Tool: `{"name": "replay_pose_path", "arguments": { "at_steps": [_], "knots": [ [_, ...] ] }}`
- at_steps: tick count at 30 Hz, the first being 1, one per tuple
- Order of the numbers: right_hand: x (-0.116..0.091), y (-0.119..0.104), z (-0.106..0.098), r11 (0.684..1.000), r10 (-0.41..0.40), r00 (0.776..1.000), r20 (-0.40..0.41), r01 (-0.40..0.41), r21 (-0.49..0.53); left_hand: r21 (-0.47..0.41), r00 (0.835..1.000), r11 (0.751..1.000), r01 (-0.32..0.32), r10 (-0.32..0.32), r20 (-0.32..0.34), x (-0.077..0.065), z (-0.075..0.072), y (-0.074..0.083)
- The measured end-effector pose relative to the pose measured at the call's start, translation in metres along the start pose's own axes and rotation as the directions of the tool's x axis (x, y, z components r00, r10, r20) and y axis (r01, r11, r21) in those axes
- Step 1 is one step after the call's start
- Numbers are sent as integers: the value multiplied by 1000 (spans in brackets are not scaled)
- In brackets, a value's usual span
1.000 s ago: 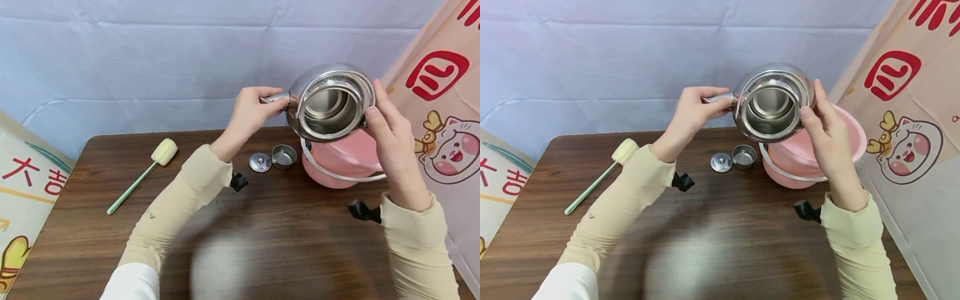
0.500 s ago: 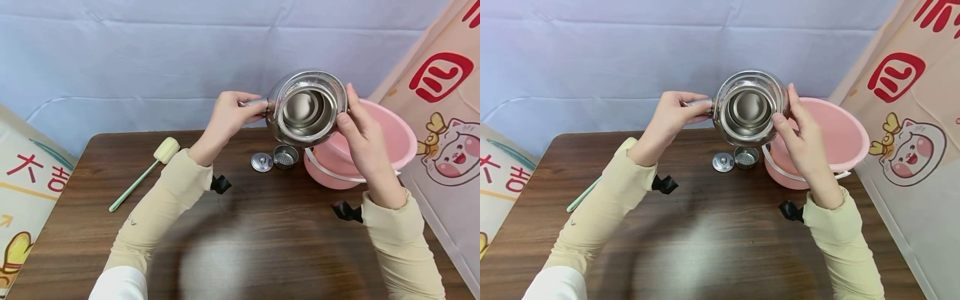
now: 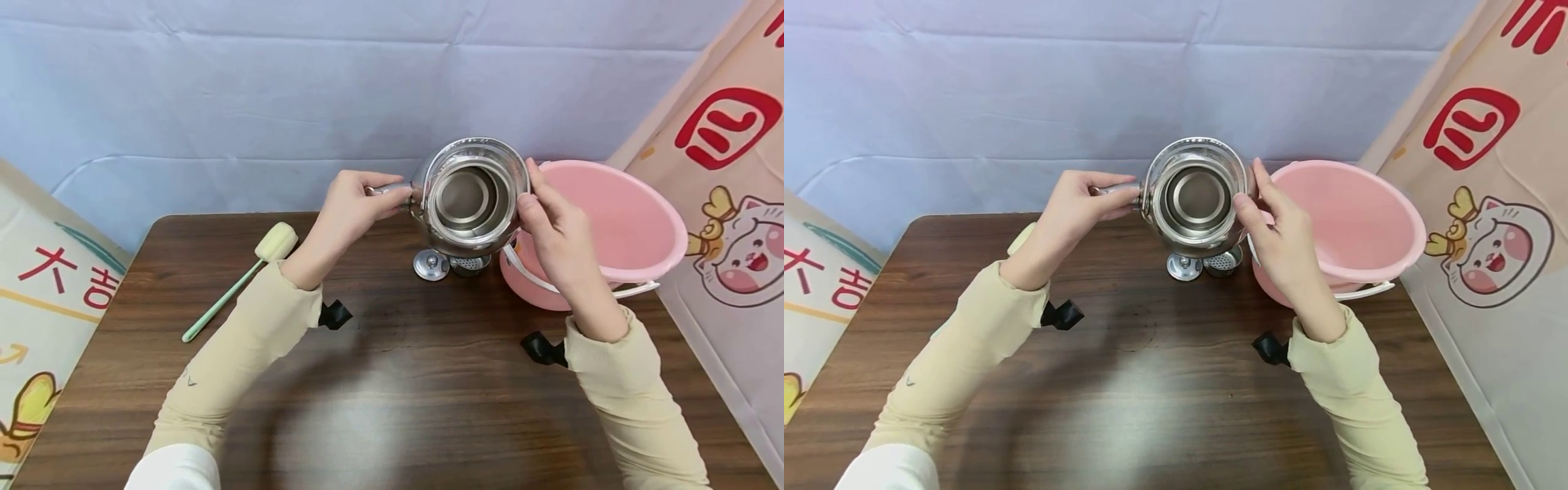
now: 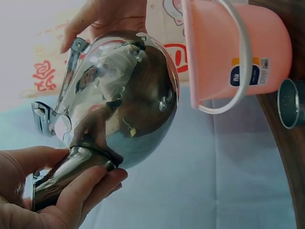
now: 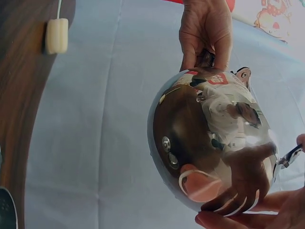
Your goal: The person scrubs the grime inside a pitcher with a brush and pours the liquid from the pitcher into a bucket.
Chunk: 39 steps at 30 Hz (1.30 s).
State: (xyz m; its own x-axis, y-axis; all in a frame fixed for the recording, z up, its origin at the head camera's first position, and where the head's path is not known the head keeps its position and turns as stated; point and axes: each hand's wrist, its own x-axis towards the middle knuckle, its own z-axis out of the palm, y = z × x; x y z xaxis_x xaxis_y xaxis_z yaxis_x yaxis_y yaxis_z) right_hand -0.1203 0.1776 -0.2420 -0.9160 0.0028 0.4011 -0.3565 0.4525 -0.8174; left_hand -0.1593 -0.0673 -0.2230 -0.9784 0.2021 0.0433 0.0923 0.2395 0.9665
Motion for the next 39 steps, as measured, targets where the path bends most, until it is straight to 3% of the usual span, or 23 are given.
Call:
{"name": "replay_pose_path", "arguments": {
  "at_steps": [6,13,18,25,39],
  "knots": [
    [-4,2,10,998,6,1000,20,-5,-64,98,1000,995,3,-1,-16,-10,-8,-10],
    [-8,3,19,995,33,998,61,-27,-93,227,997,973,-44,56,-46,-18,-16,-19],
    [-11,3,27,992,40,994,102,-27,-126,290,998,957,-23,39,-50,-24,-24,-27],
    [-18,5,37,978,85,982,166,-50,-202,300,998,954,0,16,-52,-35,-32,-39],
    [-29,17,60,976,100,964,246,-47,-211,282,999,959,32,-28,-19,-52,-43,-64]
  ]
}}
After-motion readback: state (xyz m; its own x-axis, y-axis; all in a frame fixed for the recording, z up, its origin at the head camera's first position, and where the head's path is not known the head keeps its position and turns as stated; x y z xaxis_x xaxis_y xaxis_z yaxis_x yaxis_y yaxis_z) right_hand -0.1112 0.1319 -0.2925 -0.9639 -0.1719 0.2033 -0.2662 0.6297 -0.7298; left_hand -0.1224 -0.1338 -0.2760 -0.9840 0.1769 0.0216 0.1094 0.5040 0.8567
